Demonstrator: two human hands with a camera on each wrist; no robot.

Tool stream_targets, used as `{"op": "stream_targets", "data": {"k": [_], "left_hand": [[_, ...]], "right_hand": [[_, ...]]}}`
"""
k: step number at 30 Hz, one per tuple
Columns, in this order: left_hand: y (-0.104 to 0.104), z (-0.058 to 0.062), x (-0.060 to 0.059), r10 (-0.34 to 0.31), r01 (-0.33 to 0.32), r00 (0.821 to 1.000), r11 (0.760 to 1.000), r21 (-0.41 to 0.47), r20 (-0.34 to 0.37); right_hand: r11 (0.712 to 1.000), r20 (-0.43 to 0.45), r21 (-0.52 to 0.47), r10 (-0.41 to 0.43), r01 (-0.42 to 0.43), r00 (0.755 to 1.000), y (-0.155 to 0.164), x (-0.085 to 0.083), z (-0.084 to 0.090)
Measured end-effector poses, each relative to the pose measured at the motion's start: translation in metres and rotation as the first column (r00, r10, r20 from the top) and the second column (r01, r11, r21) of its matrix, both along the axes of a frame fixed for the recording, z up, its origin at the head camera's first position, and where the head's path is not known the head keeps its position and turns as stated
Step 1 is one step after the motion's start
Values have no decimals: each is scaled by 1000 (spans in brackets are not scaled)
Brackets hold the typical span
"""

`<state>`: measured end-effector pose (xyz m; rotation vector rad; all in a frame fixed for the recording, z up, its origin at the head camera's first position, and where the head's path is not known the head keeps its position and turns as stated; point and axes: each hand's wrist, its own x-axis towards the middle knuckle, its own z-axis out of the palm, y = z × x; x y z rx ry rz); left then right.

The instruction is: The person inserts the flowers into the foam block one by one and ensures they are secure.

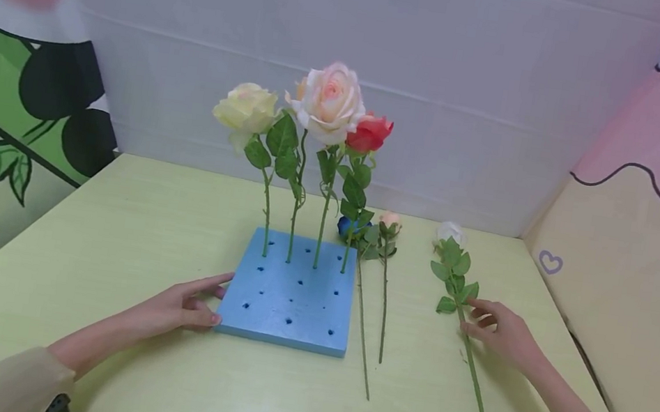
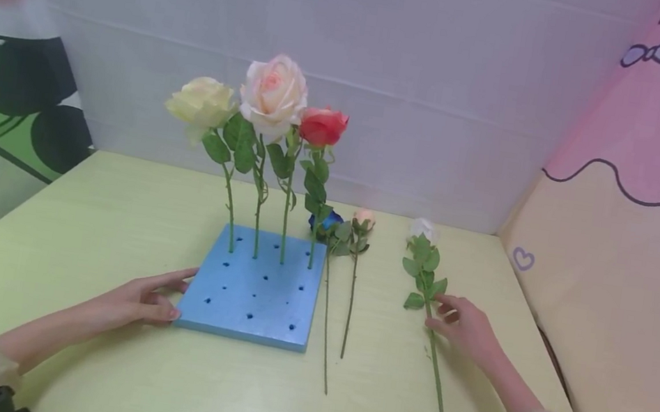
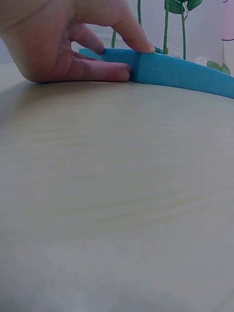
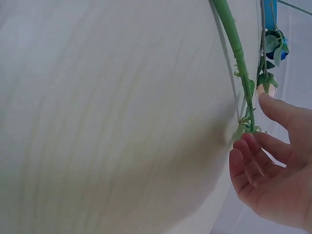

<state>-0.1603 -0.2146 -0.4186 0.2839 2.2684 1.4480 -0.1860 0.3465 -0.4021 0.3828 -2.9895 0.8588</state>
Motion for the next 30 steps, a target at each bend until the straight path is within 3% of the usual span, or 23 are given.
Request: {"op": "stream_targets", "data": {"k": [22,30], "left_hand": [[2,4,3,-20,20,1000,1000,7,-5],[1,4,3,-11,11,1000,1000,4,5]], "right_hand": [[1000,119,18,23,-26,993,-1,-1,-3],[998,202,-56,43,-33,978,-5,-2,0]]}}
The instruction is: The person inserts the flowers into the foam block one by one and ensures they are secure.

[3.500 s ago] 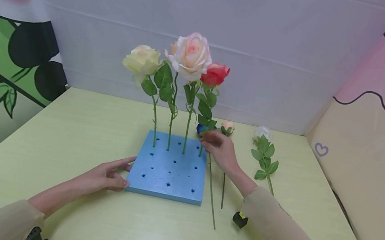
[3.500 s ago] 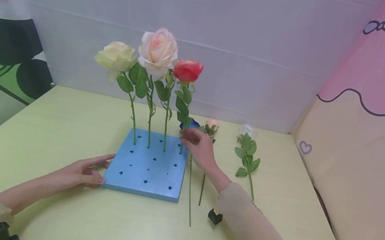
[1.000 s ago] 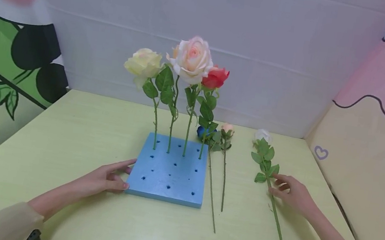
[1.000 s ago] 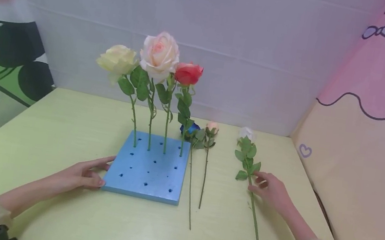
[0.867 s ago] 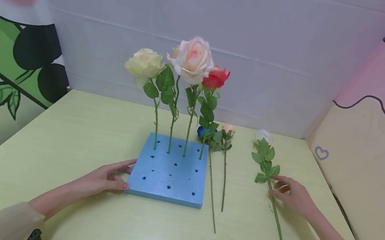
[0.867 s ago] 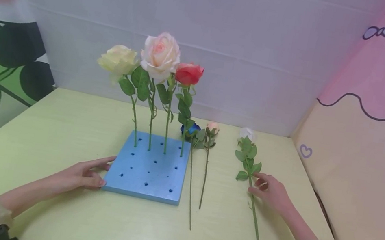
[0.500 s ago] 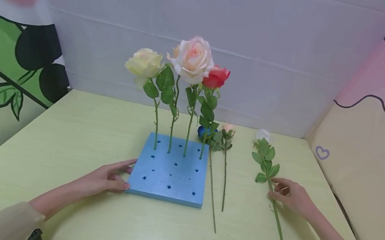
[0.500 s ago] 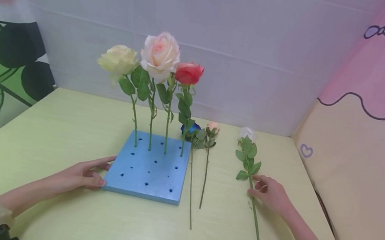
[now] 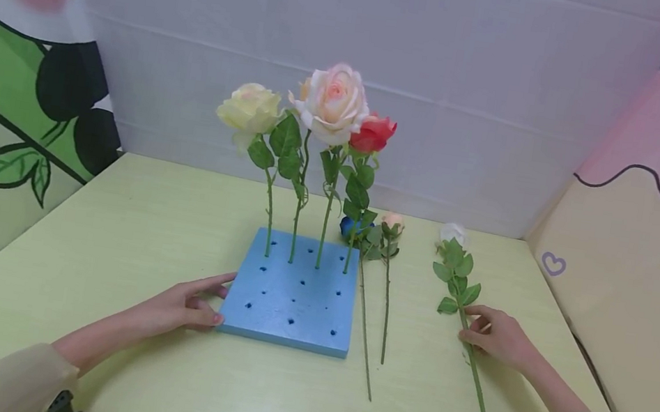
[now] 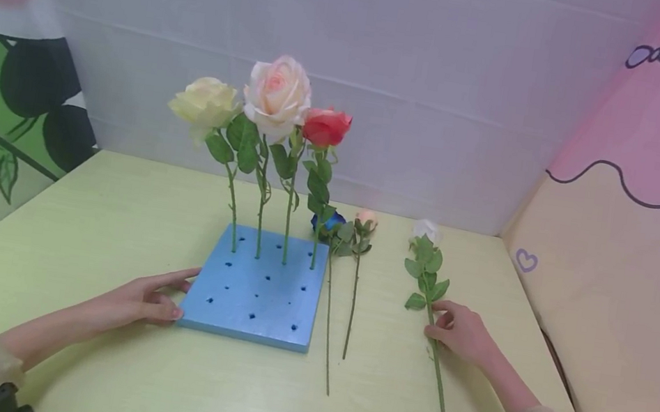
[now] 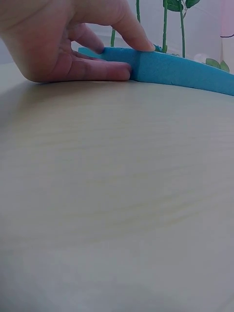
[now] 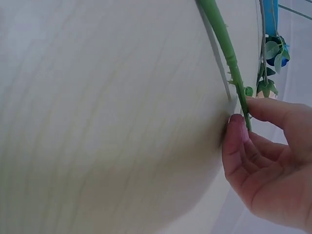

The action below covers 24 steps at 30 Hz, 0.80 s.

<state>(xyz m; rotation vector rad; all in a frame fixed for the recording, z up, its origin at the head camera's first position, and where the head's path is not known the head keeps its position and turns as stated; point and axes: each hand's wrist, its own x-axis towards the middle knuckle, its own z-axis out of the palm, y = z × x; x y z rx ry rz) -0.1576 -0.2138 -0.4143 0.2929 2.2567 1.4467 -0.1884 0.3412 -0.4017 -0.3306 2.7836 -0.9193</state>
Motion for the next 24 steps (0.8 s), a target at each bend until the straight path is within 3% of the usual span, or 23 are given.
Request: {"op": "stream_targets", "data": {"k": [7,14,24], "left_hand": [[0,0,1,-6,5,1000,1000,23,7],[-1,0,0,-13,13,1000,1000,22,-4],[0,1,1,3,-3,1000,1000,5,5]], "right_hand": [[1000,50,-26,-1,2,999,0,-3,2],[996,80,-77,-49,55,996,-3,-2,10],[994,80,-75,-78,84,994,-4,-6,19]]}}
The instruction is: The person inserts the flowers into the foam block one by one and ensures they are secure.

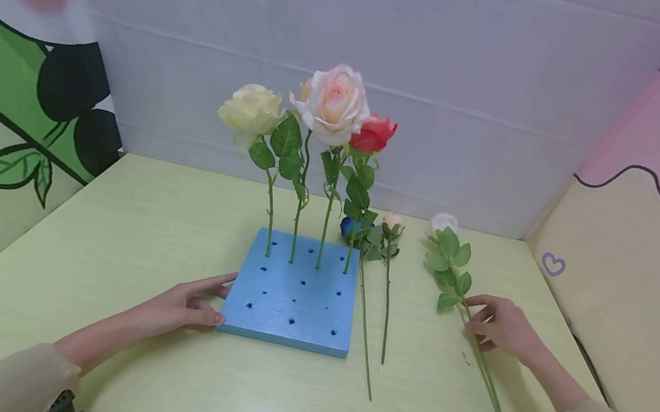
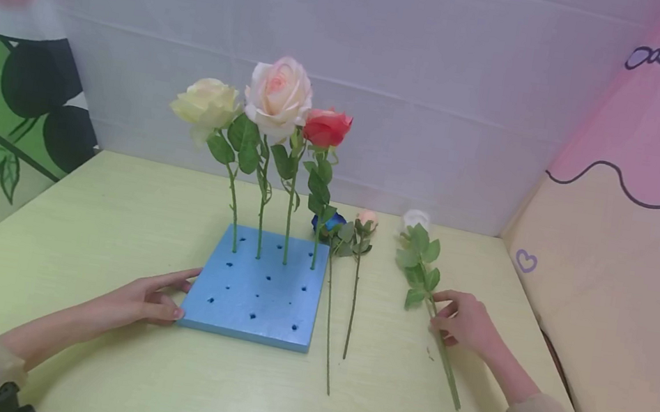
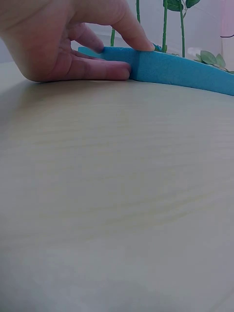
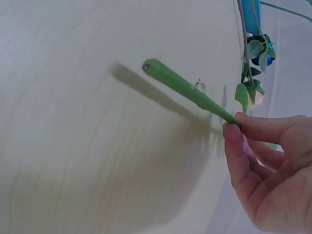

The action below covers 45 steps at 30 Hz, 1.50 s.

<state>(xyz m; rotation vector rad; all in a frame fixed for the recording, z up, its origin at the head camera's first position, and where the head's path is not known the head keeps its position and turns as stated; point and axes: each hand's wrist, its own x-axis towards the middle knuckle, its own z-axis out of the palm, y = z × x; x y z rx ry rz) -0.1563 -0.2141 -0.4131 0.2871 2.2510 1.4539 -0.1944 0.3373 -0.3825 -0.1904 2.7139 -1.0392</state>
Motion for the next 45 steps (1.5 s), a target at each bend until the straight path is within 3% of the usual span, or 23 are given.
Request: {"op": "stream_targets", "data": {"k": [14,21,33,45], "left_hand": [[0,-2,0,-26,27,1000,998,49,-12],[0,-2,0,-9,9,1000,1000,2,-14],[1,-1,1,-1,1,1000,1000,4,-11],[1,-1,0,-12,12,1000,999,33,-4]], "right_hand": [[999,-109,-37,-39,36,993,-2,-6,10],[995,-170,-77,-76,64,983,-5,-8,18],[975,-348,-203,-162,94,923,-21,-13,32],[943,-412,-323,-218,81,885,-53,-15,50]]}}
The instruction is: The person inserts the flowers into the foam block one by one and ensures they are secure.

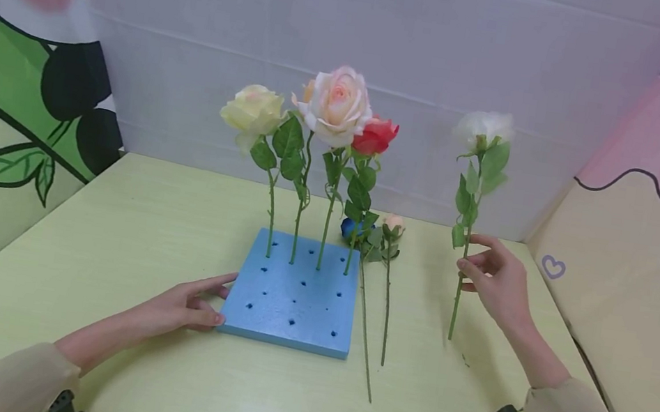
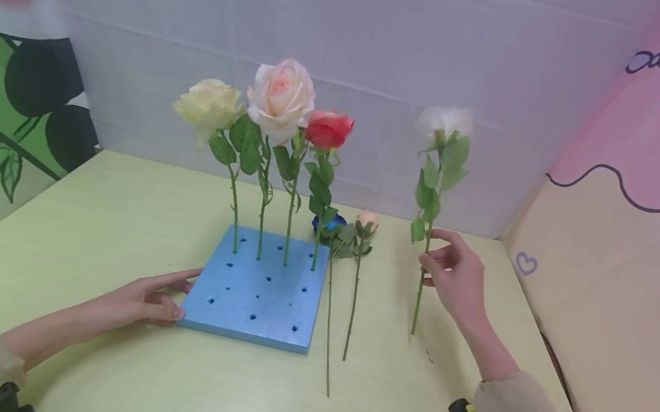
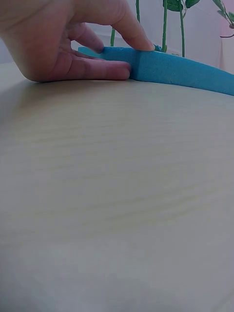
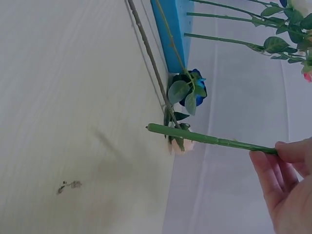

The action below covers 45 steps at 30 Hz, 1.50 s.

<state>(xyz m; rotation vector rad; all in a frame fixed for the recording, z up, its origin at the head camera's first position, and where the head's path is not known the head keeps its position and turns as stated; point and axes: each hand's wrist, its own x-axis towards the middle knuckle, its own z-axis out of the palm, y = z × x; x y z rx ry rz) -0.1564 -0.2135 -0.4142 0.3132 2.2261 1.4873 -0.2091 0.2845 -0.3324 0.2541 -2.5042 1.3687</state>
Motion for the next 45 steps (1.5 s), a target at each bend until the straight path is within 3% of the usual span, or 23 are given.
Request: {"op": "stream_targets", "data": {"k": [13,29,45], "left_hand": [[-1,-1,1,-1,1,1000,1000,16,3],[-2,-4,0,2,-2,1000,1000,-19,-8],[0,-1,0,2,-2,1000,1000,-24,-17]], "right_hand": [[993,-109,-109,35,-47,993,-36,6,21],[958,-225,-221,134,-184,965,-83,19,43],[936,-284,-165,258,-312,923,-143,25,44]]}}
